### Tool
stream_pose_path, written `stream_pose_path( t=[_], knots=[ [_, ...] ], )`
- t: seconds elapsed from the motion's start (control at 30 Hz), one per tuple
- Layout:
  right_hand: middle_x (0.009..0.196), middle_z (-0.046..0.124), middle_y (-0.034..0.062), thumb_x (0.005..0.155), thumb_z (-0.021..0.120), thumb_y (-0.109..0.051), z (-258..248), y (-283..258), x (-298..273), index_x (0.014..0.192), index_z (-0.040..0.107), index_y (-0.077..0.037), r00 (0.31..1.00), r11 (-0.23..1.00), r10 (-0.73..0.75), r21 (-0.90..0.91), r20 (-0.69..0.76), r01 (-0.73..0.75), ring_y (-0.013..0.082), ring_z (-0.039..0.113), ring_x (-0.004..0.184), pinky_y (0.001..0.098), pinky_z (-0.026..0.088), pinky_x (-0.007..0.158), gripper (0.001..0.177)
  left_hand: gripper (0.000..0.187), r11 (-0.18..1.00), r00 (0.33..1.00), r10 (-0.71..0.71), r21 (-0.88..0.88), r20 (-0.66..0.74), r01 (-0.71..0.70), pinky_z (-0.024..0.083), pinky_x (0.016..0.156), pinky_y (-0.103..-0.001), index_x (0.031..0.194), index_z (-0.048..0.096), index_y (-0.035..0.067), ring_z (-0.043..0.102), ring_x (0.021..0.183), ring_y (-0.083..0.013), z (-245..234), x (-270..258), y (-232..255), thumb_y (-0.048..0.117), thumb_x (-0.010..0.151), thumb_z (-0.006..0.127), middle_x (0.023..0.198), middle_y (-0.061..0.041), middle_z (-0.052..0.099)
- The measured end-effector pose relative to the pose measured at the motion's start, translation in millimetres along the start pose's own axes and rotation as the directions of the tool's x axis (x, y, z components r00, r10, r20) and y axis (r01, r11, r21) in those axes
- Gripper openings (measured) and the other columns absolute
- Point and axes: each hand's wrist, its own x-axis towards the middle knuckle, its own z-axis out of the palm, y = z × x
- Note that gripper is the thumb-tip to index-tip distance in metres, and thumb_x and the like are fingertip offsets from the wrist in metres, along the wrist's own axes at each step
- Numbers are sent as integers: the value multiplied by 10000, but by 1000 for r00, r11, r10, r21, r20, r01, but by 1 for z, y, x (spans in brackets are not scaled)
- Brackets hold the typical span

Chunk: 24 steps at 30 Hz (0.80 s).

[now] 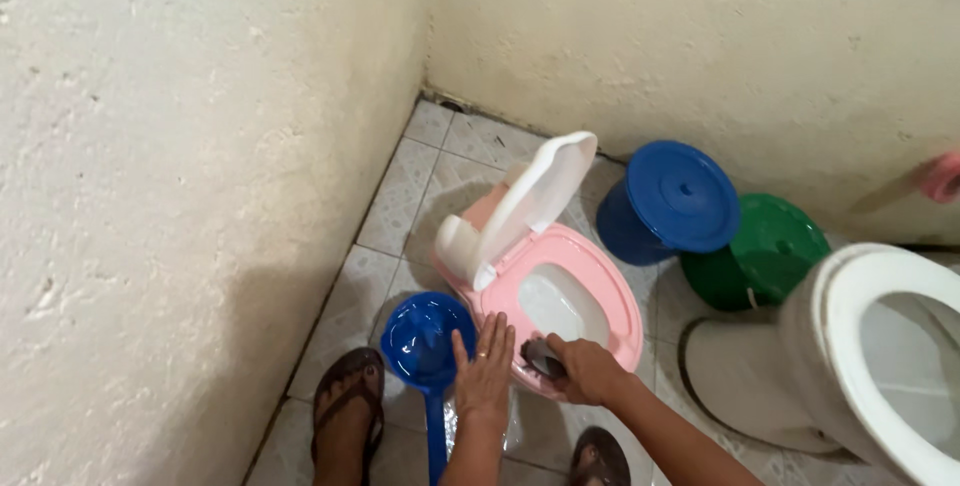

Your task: The person cleans a pink and white potty chair by rinsing it with water from a blue scoop and scrubbing the surfaces with a brush, then rinses and wipes a small white basin.

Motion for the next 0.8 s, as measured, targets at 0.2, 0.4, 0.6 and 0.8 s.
stream_pose_path(
  t=[0.2, 0.4, 0.6, 0.8],
  knots=[
    [949, 727, 225, 783, 741, -281, -14, 18, 89, 1331, 498, -59, 955, 969, 242, 99, -172, -228, 435, 695, 906, 532, 542, 786, 640, 853, 999, 997, -38, -14, -70, 37, 15, 1176, -694, 1645, 115, 164, -92, 1561, -293, 2, 20, 12, 211, 927, 574, 1720, -88, -30],
    [995, 714, 237, 812, 735, -337, 5, 7, 107, 1330, 540, -70, 991, 999, 51, -4, -124, -52, 411, 699, 929, 541, 534, 816, 614, 650, 1000, 999, -5, -16, -42, 4, 31, 1161, -752, 1585, 280, 180, -97, 1570, -313, 11, 18, 16, 196, 970, 492, 1722, -92, -35],
    [971, 738, 175, 722, 737, -175, -38, 60, 128, 1212, 592, -124, 874, 916, 401, 137, -276, -377, 369, 712, 964, 502, 557, 831, 514, 595, 998, 990, -12, -61, -138, 3, 39, 1165, -744, 1531, 379, 124, -40, 1567, -294, 22, 17, 11, 223, 955, 491, 1706, -124, 48],
    [993, 720, 204, 643, 795, -184, -9, 32, 116, 1139, 601, -150, 962, 996, 29, -71, -271, -50, 400, 694, 959, 500, 549, 832, 534, 636, 997, 987, 15, -74, -158, -27, 35, 1161, -730, 1544, 349, 133, -39, 1560, -337, 3, 27, 18, 206, 930, 500, 1706, -137, 51]
  ],
)
